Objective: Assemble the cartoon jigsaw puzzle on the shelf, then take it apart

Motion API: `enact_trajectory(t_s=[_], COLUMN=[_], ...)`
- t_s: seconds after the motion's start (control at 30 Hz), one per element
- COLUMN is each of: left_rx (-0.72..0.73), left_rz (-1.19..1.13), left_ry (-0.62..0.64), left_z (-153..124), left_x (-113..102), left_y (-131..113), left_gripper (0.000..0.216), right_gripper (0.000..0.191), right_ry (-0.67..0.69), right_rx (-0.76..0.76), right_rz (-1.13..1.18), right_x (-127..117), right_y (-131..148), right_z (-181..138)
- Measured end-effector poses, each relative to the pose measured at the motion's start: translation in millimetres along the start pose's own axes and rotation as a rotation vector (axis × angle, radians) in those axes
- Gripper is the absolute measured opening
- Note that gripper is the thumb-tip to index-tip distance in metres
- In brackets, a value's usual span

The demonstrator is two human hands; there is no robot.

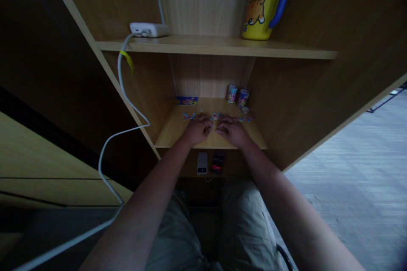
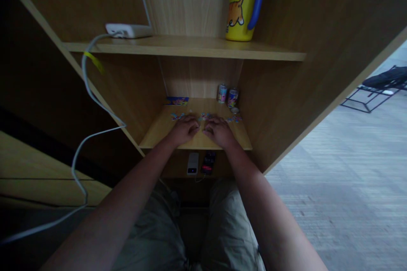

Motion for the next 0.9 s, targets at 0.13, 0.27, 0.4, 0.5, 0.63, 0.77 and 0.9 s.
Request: enact_trajectory(t_s=[0.13,0.27,0.4,0.5,0.63,0.77,0.9], left_rx=[0.011,0.011,0.003,-0.01,-0.035,-0.113,-0.276], left_rz=[-0.033,-0.065,-0.09,-0.1,-0.096,-0.037,0.08], left_ry=[-0.028,-0.04,-0.033,-0.038,-0.043,-0.061,-0.131], left_z=[0,2,2,3,3,4,2], left_x=[-2,-1,-1,-3,-5,-4,-4], left_y=[1,3,4,4,6,20,49], left_gripper=[0.009,0.01,0.007,0.005,0.004,0.019,0.034], right_gripper=[0.024,0.032,0.035,0.035,0.035,0.033,0.036], right_ry=[0.044,0.069,0.05,0.05,0.086,0.104,0.078], right_rx=[0.041,0.14,0.284,0.358,0.406,0.435,0.495], right_rz=[-0.056,-0.157,-0.276,-0.34,-0.381,-0.395,-0.427], right_x=[0,-4,-11,-16,-19,-21,-23], right_y=[0,-4,-10,-11,-10,-6,-8], right_z=[1,0,-4,-7,-9,-9,-11])
Point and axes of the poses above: each hand's wrist, its own z-axis towards the middle knuckle, its own x-axis out of the palm, y = z × x, the point moved 7 cm from there along z, towards the middle knuckle, and after that the axes turned 11 degrees about -y, right-handed, at the moved point
